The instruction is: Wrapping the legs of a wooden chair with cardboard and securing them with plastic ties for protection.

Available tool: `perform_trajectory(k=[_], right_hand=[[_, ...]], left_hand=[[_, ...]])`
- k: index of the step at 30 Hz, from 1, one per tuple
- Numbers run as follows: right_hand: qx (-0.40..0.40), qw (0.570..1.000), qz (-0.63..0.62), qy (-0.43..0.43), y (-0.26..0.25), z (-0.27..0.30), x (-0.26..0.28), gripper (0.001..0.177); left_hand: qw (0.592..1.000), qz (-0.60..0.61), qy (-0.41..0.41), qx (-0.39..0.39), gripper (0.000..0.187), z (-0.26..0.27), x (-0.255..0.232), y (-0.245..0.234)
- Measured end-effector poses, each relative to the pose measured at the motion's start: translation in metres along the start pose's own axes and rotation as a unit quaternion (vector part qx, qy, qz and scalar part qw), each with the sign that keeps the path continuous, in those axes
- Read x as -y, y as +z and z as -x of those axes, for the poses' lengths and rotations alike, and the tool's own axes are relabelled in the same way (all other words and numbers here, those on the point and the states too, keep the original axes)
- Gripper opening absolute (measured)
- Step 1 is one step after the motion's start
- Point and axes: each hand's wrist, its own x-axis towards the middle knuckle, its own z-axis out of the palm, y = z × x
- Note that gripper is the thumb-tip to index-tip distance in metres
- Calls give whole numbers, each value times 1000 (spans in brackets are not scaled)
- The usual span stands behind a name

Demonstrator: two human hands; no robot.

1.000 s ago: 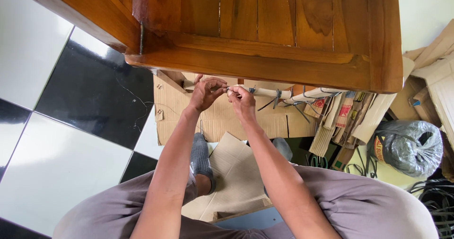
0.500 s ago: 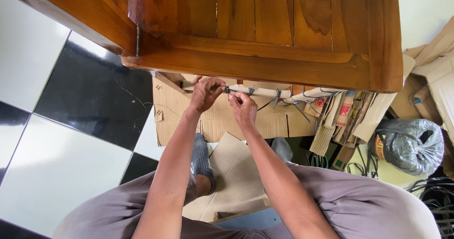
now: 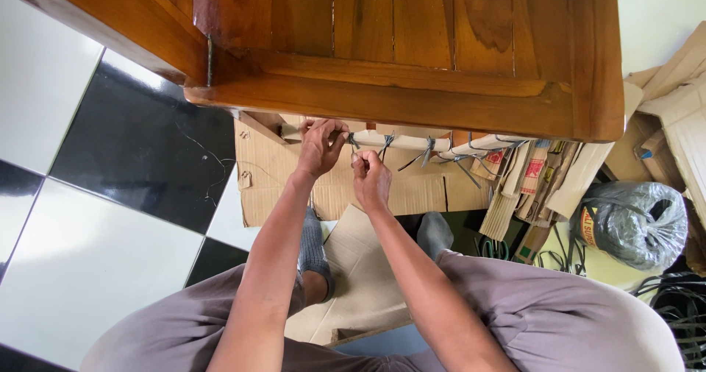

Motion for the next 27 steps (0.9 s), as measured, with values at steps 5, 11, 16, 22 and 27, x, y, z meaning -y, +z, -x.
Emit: perform_trajectory(k=[5, 11, 16, 22, 27], right_hand=[[4, 1000, 7, 10, 1, 9, -1, 11], [35, 998, -30, 46, -2, 33, -15, 7], [71, 995, -20, 70, -14, 43, -43, 10], [66, 989, -16, 131, -27, 51, -98, 12], [58, 983, -9, 172, -43, 55, -131, 14]], left_hand=[[1000, 4, -13, 18, 8, 0, 2, -2], [1000, 0, -13, 20, 20, 2, -10, -7], [1000, -22, -17, 1, 28, 1, -8, -1], [996, 46, -23, -67, 32, 19, -42, 8], [950, 96, -13, -297, 35, 57, -74, 58]])
